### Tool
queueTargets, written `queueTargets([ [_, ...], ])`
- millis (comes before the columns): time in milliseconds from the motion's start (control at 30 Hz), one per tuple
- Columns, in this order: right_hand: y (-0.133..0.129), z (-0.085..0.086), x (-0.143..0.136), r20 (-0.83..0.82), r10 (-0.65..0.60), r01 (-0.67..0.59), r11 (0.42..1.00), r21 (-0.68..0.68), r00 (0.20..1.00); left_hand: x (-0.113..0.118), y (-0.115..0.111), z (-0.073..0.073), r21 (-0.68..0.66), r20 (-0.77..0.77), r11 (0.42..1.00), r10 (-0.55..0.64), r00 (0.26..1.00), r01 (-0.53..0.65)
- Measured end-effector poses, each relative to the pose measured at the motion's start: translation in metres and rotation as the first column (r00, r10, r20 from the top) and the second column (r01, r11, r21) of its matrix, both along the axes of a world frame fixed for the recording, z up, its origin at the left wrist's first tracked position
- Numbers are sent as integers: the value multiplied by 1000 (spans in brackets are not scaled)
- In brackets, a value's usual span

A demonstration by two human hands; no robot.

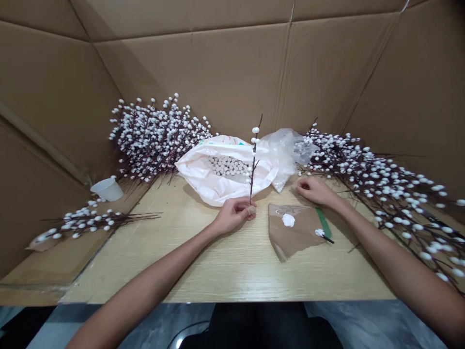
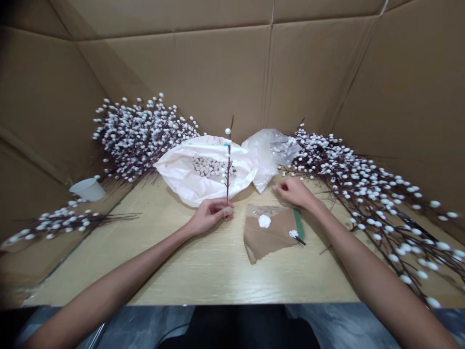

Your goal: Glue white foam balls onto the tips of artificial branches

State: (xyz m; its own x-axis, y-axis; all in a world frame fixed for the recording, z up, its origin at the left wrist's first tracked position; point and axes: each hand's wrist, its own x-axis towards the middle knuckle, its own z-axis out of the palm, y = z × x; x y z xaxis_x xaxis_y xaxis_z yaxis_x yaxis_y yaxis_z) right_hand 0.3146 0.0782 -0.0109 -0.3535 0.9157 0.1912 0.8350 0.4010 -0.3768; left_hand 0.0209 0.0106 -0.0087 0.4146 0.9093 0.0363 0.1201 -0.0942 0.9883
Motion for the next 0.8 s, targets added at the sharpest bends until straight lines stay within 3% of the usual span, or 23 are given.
queueTargets([
  [100,2,-6,-1,-153,66,-77,994,-71,986,0,0,-1,-14,4,1000,18,1000,-18],
  [267,8,-13,1,-283,61,-108,982,-153,957,0,-2,2,-15,26,1000,22,999,-22],
  [567,12,-20,-1,-300,69,-110,986,-122,952,-4,-1,6,-59,55,997,55,997,-52],
  [800,17,-27,-1,-244,79,-100,992,-76,966,-5,-1,3,-77,70,997,12,998,-6],
])
